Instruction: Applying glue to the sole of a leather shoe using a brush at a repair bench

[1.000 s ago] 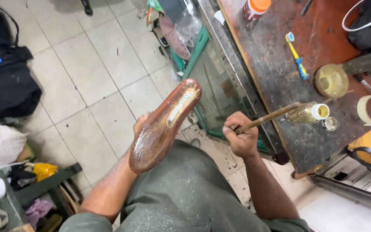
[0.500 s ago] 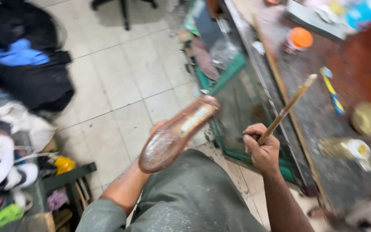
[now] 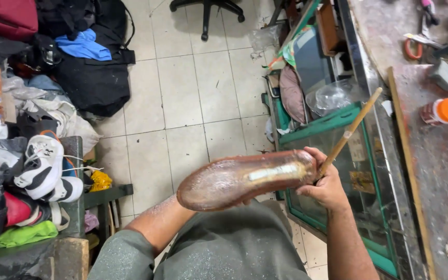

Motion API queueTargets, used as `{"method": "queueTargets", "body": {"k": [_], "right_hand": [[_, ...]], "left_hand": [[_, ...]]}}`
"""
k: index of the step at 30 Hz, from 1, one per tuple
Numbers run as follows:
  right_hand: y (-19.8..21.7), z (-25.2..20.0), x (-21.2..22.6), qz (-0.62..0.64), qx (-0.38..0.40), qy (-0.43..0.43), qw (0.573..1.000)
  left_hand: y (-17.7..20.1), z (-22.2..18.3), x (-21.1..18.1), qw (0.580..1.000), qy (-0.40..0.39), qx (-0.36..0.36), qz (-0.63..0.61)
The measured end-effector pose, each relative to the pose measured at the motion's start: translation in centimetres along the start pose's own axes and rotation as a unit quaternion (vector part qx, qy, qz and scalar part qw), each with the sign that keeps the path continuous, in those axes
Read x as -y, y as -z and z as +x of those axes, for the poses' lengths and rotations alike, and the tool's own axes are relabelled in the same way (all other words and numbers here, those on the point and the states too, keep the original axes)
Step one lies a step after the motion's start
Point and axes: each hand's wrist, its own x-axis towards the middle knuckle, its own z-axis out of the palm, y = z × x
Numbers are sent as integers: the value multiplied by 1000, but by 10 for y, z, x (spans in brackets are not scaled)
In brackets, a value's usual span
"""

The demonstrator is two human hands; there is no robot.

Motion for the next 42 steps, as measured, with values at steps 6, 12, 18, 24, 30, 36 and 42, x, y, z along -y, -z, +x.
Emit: {"method": "queueTargets", "body": {"k": [6,12,18,24,30,36,42], "right_hand": [[21,26,-56,-76,-50,-51,995],[21,92,-84,10,-101,-17,995],[-2,198,-77,52,-116,46,991],[-17,298,-104,67,-101,9,993],[-39,423,-118,106,-107,34,988],[-86,545,-134,-9,-107,26,994],[-111,651,-136,53,-27,-39,997]], "left_hand": [[4,19,-33,997,30,73,18],[5,74,-71,986,66,150,43],[10,135,-120,927,26,175,331],[-34,185,-217,794,-231,-32,561],[32,264,-284,882,-350,-16,316],[131,349,-384,918,-380,33,107],[128,381,-513,926,-355,71,101]]}}
